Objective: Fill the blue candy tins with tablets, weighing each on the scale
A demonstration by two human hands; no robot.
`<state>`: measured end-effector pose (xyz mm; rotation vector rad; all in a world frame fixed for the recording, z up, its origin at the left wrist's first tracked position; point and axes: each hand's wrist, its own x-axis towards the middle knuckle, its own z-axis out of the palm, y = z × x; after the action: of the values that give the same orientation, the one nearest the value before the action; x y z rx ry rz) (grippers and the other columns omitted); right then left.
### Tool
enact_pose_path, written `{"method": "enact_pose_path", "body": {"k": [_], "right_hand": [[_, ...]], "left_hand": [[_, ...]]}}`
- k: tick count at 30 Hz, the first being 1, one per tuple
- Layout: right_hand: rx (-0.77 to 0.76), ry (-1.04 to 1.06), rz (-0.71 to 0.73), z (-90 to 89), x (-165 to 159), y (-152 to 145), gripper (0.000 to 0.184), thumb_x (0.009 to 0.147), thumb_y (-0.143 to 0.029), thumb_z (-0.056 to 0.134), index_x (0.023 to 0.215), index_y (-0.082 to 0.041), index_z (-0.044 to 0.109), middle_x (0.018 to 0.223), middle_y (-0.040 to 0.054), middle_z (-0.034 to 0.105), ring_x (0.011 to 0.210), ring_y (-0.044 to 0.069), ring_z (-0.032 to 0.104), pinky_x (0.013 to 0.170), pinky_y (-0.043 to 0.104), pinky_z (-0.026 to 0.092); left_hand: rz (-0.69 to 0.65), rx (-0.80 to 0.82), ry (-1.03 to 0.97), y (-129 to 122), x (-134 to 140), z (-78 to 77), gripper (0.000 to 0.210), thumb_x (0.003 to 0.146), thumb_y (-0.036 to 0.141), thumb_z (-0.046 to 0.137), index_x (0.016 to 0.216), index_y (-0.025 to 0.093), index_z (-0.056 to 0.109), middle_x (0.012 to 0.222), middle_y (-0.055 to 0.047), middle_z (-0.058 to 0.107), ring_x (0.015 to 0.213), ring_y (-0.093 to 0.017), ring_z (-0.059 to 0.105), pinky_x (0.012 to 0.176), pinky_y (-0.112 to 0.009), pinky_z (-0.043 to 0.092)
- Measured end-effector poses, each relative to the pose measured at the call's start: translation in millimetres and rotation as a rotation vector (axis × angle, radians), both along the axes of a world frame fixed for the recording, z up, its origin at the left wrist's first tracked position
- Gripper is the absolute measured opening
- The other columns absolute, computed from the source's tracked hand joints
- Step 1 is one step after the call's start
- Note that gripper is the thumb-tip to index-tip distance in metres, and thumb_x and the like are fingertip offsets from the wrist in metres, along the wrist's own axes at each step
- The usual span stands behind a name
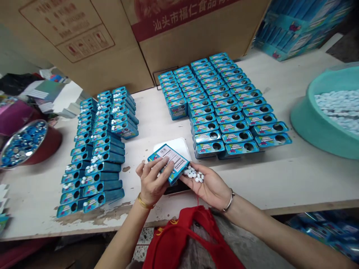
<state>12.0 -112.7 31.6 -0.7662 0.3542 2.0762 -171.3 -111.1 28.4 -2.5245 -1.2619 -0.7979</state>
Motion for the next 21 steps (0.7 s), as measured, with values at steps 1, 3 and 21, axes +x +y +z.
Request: {"method": "enact_pose_path", "body": {"k": [1,3,21], "right_hand": [[0.006,-0.004,-0.005,-0.3,0.6,-0.3,0.019,0.086,-0.009,0.047,0.096,-0.006,0.063,0.089,0.0121,0.072,0.084,0.017,0.069,0.083,0.032,0.056],[0.007,-0.021,-0.018,-1.7,2.4,-1.4,0.017,0.084,-0.008,0.05,0.094,-0.008,0.064,0.09,0.0106,0.072,0.084,0.017,0.068,0.084,0.032,0.056],[-0.04,-0.091,0.103,-7.7,26.2,-29.3,0.026,0.088,-0.014,0.045,0.106,-0.004,0.06,0.106,0.0194,0.068,0.102,0.024,0.064,0.086,0.033,0.054]], "left_hand": [[0.018,-0.045,-0.033,0.2,-0.3,-1.2,0.035,0.081,0.017,0.051,0.114,0.028,0.058,0.11,-0.005,0.066,0.101,-0.022,0.057,0.087,-0.041,0.03],[0.063,-0.174,-0.131,1.8,0.4,-3.5,0.033,0.081,0.02,0.053,0.112,0.027,0.058,0.11,-0.006,0.065,0.101,-0.022,0.057,0.087,-0.04,0.033],[0.137,-0.169,-0.399,-3.8,13.0,-1.8,0.053,0.076,0.033,0.067,0.123,0.022,0.045,0.111,-0.009,0.054,0.102,-0.022,0.052,0.086,-0.037,0.045]]}}
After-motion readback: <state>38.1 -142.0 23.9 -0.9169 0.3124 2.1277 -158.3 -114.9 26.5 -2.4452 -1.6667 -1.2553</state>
